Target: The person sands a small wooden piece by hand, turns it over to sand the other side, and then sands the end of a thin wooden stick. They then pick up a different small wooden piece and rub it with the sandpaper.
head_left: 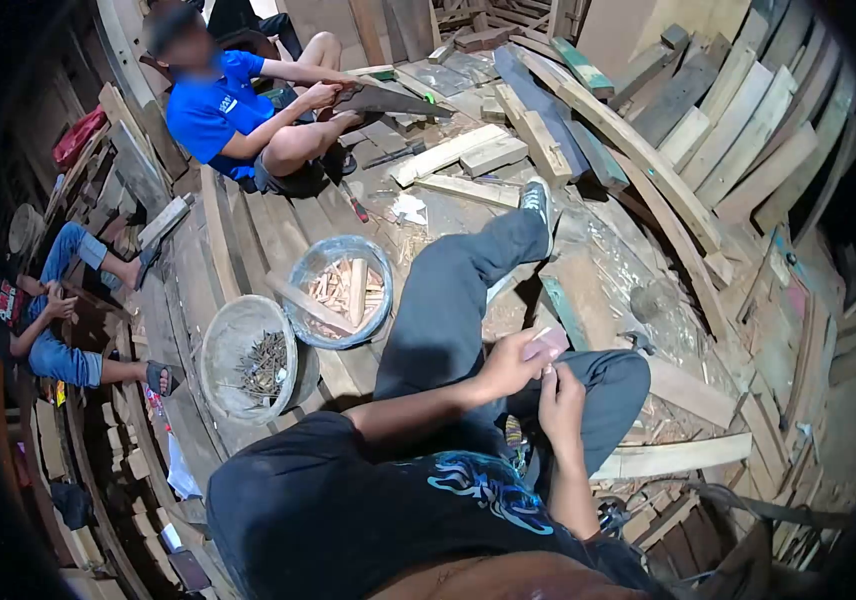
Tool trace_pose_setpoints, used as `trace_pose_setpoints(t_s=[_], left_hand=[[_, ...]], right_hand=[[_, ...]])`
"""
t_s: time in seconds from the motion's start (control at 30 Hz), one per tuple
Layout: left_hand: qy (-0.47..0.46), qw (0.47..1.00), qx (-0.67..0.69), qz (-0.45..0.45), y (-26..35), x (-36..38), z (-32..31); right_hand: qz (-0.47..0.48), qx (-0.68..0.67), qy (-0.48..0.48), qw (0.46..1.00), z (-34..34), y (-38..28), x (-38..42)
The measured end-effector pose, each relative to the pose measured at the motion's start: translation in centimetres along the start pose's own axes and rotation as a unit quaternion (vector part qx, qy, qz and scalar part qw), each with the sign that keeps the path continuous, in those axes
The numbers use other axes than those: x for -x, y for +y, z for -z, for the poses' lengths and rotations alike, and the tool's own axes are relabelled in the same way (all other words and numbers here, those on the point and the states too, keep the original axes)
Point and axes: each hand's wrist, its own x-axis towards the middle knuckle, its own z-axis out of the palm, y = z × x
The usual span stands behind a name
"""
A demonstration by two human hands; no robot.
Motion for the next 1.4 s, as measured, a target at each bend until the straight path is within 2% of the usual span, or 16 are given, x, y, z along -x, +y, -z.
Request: trace_pose_setpoints(t_s=[0.07, 0.2, 0.23, 0.33, 0.4, 0.47, 0.6, 0.77, 0.87, 0.93, 1.0, 1.03, 1.13, 1.23, 1.37, 1.4], left_hand=[[-0.040, 0.999, -0.030, 0.010, -1.5, -1.7, 1.0], [0.031, 0.998, -0.047, -0.040, -2.0, -4.2, 0.9], [0.012, 1.000, -0.016, 0.019, -1.8, -4.4, 0.7], [0.012, 0.999, 0.003, -0.031, -2.5, -5.7, 0.7], [0.070, 0.994, -0.070, -0.050, -2.9, -6.8, 1.4], [0.080, 0.995, -0.055, -0.020, -2.5, -6.7, 1.3], [0.056, 0.995, -0.078, -0.011, -5.5, -6.7, 1.4], [0.047, 0.997, -0.066, 0.009, -6.0, -6.4, 1.0], [0.032, 0.999, -0.001, -0.009, -7.4, -6.6, 0.8], [0.054, 0.998, -0.027, 0.037, -7.0, -7.4, 1.0], [0.020, 0.998, -0.038, 0.046, -6.2, -7.5, 0.7], [0.013, 0.998, -0.044, 0.050, -5.8, -7.1, 0.5], [0.062, 0.977, -0.173, -0.111, -7.1, -7.0, 0.5], [0.065, 0.994, -0.040, 0.074, -8.3, -7.2, 1.2], [0.065, 0.995, -0.080, 0.005, -8.9, -6.3, 0.4], [0.076, 0.995, -0.060, 0.019, -8.2, -6.3, 0.6]], right_hand=[[0.000, 0.005, 0.005, 1.000, -0.5, 0.2, -0.9], [0.002, -0.027, 0.009, 1.000, -1.3, 1.3, -3.5], [-0.014, -0.017, -0.002, 1.000, -1.1, 1.5, -4.1], [0.011, -0.005, 0.016, 1.000, -1.7, 2.6, -5.0], [-0.004, -0.019, 0.001, 1.000, -2.0, 2.6, -5.5], [-0.024, -0.034, -0.005, 0.999, -2.2, 2.7, -6.2], [-0.024, 0.001, -0.007, 1.000, -2.7, 4.7, -5.7], [-0.084, -0.026, 0.016, 0.996, -3.2, 5.3, -5.2], [-0.081, -0.018, 0.010, 0.996, -3.0, 4.9, -5.2], [-0.048, -0.042, 0.026, 0.998, -3.0, 4.7, -5.7], [-0.076, -0.030, 0.025, 0.996, -3.0, 5.5, -5.8], [-0.058, -0.051, 0.037, 0.996, -3.0, 5.9, -5.9], [-0.062, -0.018, 0.015, 0.998, -3.1, 6.4, -5.3], [-0.037, -0.041, 0.021, 0.998, -3.1, 5.6, -5.8], [-0.054, -0.050, 0.007, 0.997, -3.3, 6.3, -5.2], [-0.054, -0.049, 0.004, 0.997, -3.2, 6.0, -5.1]])
